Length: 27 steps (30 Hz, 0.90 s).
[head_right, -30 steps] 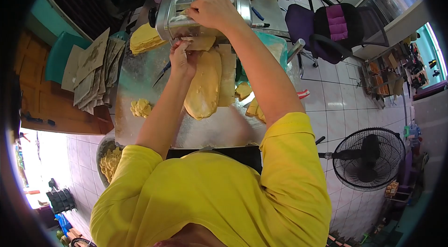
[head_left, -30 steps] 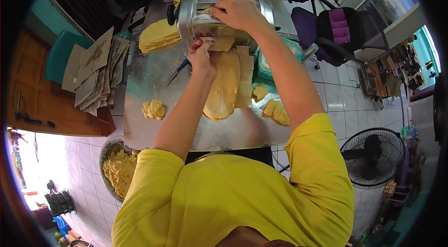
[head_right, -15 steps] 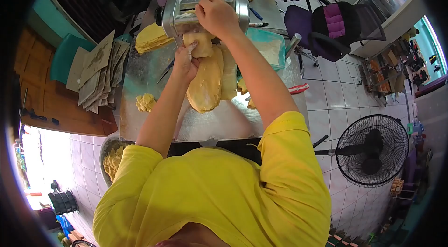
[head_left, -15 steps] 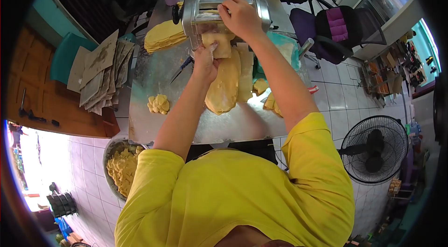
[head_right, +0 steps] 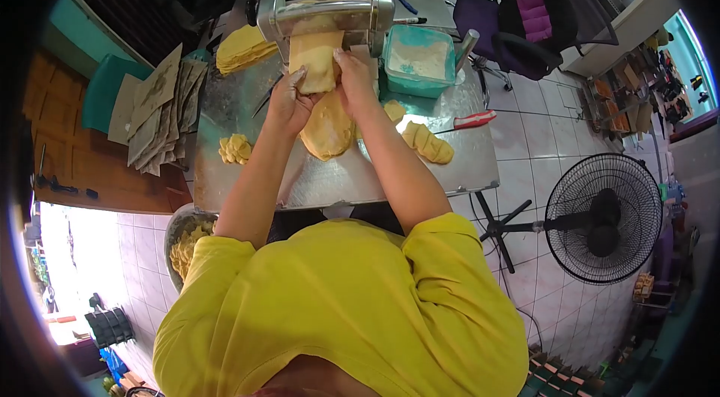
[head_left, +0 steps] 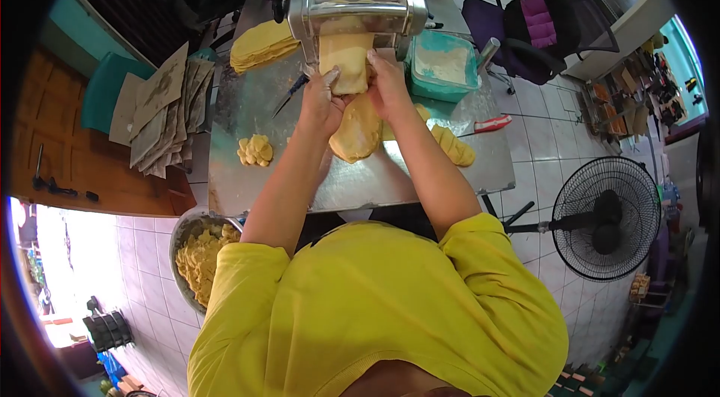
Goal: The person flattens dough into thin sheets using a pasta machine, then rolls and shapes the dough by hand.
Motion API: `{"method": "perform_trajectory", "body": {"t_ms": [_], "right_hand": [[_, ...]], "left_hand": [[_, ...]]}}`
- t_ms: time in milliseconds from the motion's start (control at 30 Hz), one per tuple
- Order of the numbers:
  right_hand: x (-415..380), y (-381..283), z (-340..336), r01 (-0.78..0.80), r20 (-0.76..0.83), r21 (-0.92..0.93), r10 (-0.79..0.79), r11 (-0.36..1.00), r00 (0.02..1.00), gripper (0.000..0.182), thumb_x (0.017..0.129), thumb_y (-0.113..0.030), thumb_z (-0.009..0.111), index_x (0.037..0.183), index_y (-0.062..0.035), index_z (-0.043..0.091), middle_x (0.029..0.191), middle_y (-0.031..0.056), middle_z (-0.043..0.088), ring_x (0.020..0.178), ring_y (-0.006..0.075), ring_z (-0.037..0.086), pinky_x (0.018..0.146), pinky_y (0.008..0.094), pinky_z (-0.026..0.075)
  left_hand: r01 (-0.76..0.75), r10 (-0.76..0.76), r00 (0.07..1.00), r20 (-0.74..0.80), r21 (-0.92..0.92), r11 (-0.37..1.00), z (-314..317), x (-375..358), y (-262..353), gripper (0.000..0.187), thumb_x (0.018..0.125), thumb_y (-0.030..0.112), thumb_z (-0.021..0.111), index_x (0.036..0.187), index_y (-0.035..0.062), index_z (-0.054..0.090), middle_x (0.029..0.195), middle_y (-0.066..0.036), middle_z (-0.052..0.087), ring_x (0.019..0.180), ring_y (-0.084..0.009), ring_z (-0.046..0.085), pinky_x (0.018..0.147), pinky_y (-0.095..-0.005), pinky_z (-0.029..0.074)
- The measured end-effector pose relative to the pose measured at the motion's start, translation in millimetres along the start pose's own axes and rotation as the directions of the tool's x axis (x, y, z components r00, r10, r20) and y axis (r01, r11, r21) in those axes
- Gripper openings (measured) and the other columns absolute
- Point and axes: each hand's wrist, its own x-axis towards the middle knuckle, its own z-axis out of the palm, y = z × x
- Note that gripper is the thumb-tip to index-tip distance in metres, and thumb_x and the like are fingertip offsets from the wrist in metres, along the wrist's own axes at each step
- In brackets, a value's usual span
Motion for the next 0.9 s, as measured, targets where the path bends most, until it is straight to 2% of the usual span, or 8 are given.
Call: {"method": "perform_trajectory", "body": {"t_ms": [67, 133, 167, 333, 600, 667, 767, 900], "right_hand": [[-2, 1, -5, -0.077, 0.052, 0.103, 0.072, 0.992, 0.996, 0.023, 0.082, -0.012, 0.064, 0.102, -0.0009, 0.058, 0.092, 0.0063, 0.061, 0.079, 0.0147, 0.059, 0.070, 0.0249, 0.046], [-1, 8, -14, -0.052, 0.043, -0.166, 0.060, 0.985, 0.997, 0.024, 0.082, -0.008, 0.065, 0.103, -0.0007, 0.056, 0.094, 0.0062, 0.062, 0.083, 0.0118, 0.059, 0.074, 0.0263, 0.048], [0, 12, -18, -0.053, 0.045, -0.165, 0.061, 0.985, 0.997, 0.024, 0.082, -0.008, 0.065, 0.103, -0.0007, 0.056, 0.094, 0.0062, 0.062, 0.083, 0.0118, 0.059, 0.074, 0.0263, 0.048], [-20, 16, -19, 0.280, 0.091, -0.498, -0.271, 0.821, 0.958, 0.021, 0.079, -0.006, 0.067, 0.096, 0.0009, 0.057, 0.081, 0.0042, 0.062, 0.070, 0.0081, 0.056, 0.065, 0.0215, 0.046], [-35, 32, -34, 0.326, 0.120, -0.785, -0.386, 0.527, 0.915, 0.031, 0.079, -0.006, 0.067, 0.106, 0.0030, 0.055, 0.071, 0.0012, 0.056, 0.062, 0.0066, 0.048, 0.054, 0.0228, 0.040], [-40, 38, -39, 0.327, 0.134, -0.812, -0.390, 0.484, 0.911, 0.034, 0.079, -0.006, 0.067, 0.109, 0.0034, 0.054, 0.070, 0.0009, 0.054, 0.061, 0.0070, 0.047, 0.053, 0.0233, 0.039], [-56, 41, -41, 0.331, 0.129, -0.751, -0.365, 0.572, 0.922, 0.041, 0.079, -0.005, 0.066, 0.117, 0.0024, 0.050, 0.067, 0.0014, 0.052, 0.059, 0.0075, 0.046, 0.053, 0.0237, 0.039], [-70, 47, -49, 0.371, 0.192, -0.810, -0.392, 0.454, 0.900, 0.052, 0.080, -0.007, 0.066, 0.126, -0.0013, 0.043, 0.065, 0.0053, 0.052, 0.056, 0.0119, 0.048, 0.052, 0.0263, 0.040]], "left_hand": [[-0.015, 0.018, 0.999, -0.041, 0.050, 0.999, 0, -6, -3, 0.028, 0.093, 0.011, 0.046, 0.118, -0.0004, 0.045, 0.114, -0.014, 0.056, 0.101, -0.0250, 0.060, 0.084, -0.0383, 0.052], [-0.034, 0.049, 0.994, -0.094, 0.152, 0.988, -1, -10, -7, 0.026, 0.093, 0.010, 0.046, 0.116, -0.0007, 0.045, 0.112, -0.014, 0.057, 0.100, -0.0239, 0.060, 0.084, -0.0381, 0.053], [-0.042, 0.080, 0.986, -0.145, 0.252, 0.967, -3, -11, -10, 0.024, 0.093, 0.010, 0.046, 0.114, -0.0011, 0.045, 0.109, -0.014, 0.057, 0.098, -0.0229, 0.060, 0.083, -0.0378, 0.053], [-0.137, 0.254, 0.958, -0.136, 0.558, 0.818, -21, -10, -26, 0.019, 0.092, 0.007, 0.047, 0.109, -0.0012, 0.045, 0.101, -0.012, 0.058, 0.090, -0.0184, 0.061, 0.073, -0.0332, 0.054], [-0.093, 0.360, 0.928, -0.099, 0.874, 0.478, -32, -24, -35, 0.031, 0.091, 0.008, 0.048, 0.119, -0.0008, 0.041, 0.100, -0.014, 0.060, 0.084, -0.0174, 0.062, 0.060, -0.0294, 0.053], [-0.093, 0.378, 0.923, -0.068, 0.915, 0.393, -26, -35, -32, 0.040, 0.085, 0.008, 0.051, 0.122, -0.0007, 0.038, 0.103, -0.028, 0.059, 0.093, -0.0409, 0.061, 0.075, -0.0426, 0.050], [-0.156, 0.436, 0.899, 0.028, 0.953, 0.261, -28, -50, -36, 0.047, 0.084, 0.007, 0.052, 0.127, 0.0010, 0.034, 0.105, -0.029, 0.058, 0.091, -0.0441, 0.059, 0.077, -0.0453, 0.049], [-0.090, 0.354, 0.935, 0.000, 0.967, 0.237, -22, -68, -28, 0.055, 0.083, 0.009, 0.054, 0.133, 0.0061, 0.031, 0.098, -0.028, 0.060, 0.087, -0.0427, 0.061, 0.076, -0.0461, 0.048]]}}
